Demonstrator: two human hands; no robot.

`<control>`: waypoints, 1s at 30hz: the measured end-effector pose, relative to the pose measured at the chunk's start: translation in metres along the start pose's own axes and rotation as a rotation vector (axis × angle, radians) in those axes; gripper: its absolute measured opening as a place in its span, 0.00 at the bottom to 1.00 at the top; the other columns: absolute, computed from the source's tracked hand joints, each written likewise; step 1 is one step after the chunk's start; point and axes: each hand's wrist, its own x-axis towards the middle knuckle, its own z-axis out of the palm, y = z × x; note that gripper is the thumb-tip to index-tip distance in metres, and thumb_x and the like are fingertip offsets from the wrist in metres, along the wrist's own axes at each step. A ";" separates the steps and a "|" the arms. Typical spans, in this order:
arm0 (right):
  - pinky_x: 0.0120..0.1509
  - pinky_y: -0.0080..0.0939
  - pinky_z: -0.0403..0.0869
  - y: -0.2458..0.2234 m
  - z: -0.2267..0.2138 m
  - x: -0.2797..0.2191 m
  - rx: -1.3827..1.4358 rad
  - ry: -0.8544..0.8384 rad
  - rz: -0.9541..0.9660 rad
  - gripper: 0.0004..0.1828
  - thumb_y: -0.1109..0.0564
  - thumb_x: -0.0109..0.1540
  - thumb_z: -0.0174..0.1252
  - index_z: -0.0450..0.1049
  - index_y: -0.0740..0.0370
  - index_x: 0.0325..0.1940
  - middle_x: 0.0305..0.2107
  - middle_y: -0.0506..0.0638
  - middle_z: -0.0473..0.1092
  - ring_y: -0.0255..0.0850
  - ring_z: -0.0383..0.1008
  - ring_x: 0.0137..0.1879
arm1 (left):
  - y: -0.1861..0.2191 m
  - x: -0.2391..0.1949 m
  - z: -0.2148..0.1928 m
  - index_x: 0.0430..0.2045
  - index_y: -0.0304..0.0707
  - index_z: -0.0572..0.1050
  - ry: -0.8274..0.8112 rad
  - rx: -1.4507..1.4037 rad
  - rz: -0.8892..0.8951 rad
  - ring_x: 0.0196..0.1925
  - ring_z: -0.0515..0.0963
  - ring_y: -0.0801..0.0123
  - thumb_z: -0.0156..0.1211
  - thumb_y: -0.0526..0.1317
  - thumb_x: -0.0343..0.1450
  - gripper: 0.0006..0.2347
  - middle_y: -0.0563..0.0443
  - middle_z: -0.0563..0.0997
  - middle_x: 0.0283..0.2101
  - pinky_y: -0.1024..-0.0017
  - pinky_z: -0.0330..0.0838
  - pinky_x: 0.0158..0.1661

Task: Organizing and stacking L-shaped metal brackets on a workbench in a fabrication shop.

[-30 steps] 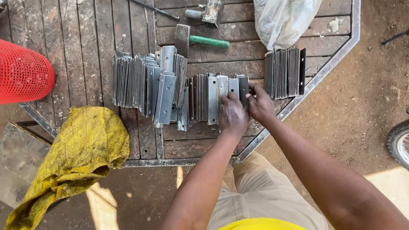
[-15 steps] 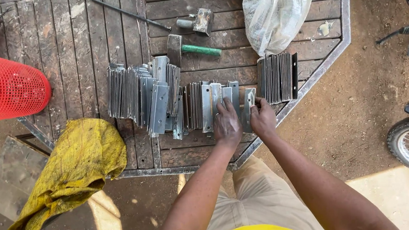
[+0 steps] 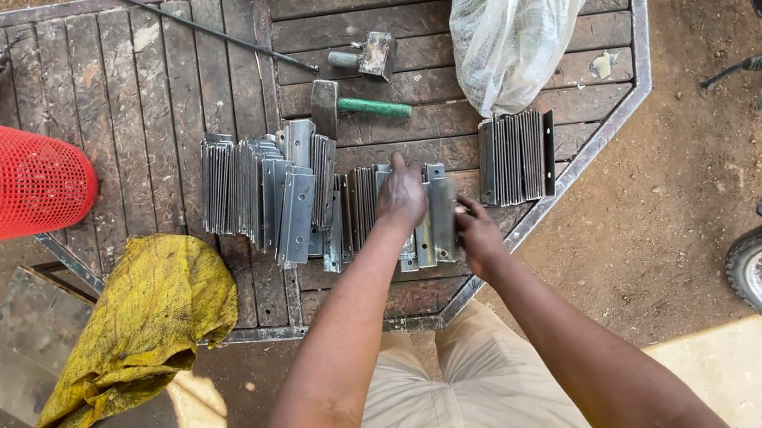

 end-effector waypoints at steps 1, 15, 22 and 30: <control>0.50 0.39 0.66 0.026 -0.010 0.022 -0.001 -0.003 0.002 0.27 0.59 0.66 0.54 0.65 0.55 0.71 0.44 0.53 0.72 0.43 0.70 0.45 | -0.002 0.001 -0.001 0.47 0.31 0.76 0.001 0.000 -0.004 0.44 0.83 0.37 0.62 0.30 0.65 0.15 0.38 0.68 0.55 0.48 0.82 0.44; 0.60 0.60 0.75 0.090 -0.022 0.072 -0.871 0.219 -0.399 0.24 0.54 0.62 0.60 0.72 0.50 0.63 0.44 0.59 0.77 0.59 0.77 0.55 | 0.006 -0.038 0.035 0.31 0.31 0.75 0.282 -0.915 -0.273 0.20 0.83 0.62 0.47 0.26 0.67 0.07 0.41 0.82 0.24 0.72 0.79 0.20; 0.27 0.36 0.71 0.064 -0.023 0.085 -0.257 0.231 -0.342 0.15 0.51 0.68 0.58 0.65 0.57 0.55 0.32 0.47 0.76 0.35 0.71 0.31 | -0.002 -0.058 0.046 0.33 0.40 0.77 0.576 -0.751 -0.421 0.35 0.83 0.49 0.52 0.31 0.70 0.06 0.43 0.83 0.27 0.56 0.74 0.38; 0.56 0.58 0.75 0.078 -0.003 0.114 -1.047 0.556 -0.377 0.26 0.42 0.57 0.68 0.67 0.49 0.54 0.40 0.51 0.73 0.52 0.77 0.52 | -0.011 -0.074 0.037 0.41 0.39 0.71 0.600 -0.484 -0.294 0.42 0.80 0.49 0.55 0.30 0.70 0.08 0.46 0.73 0.39 0.56 0.76 0.39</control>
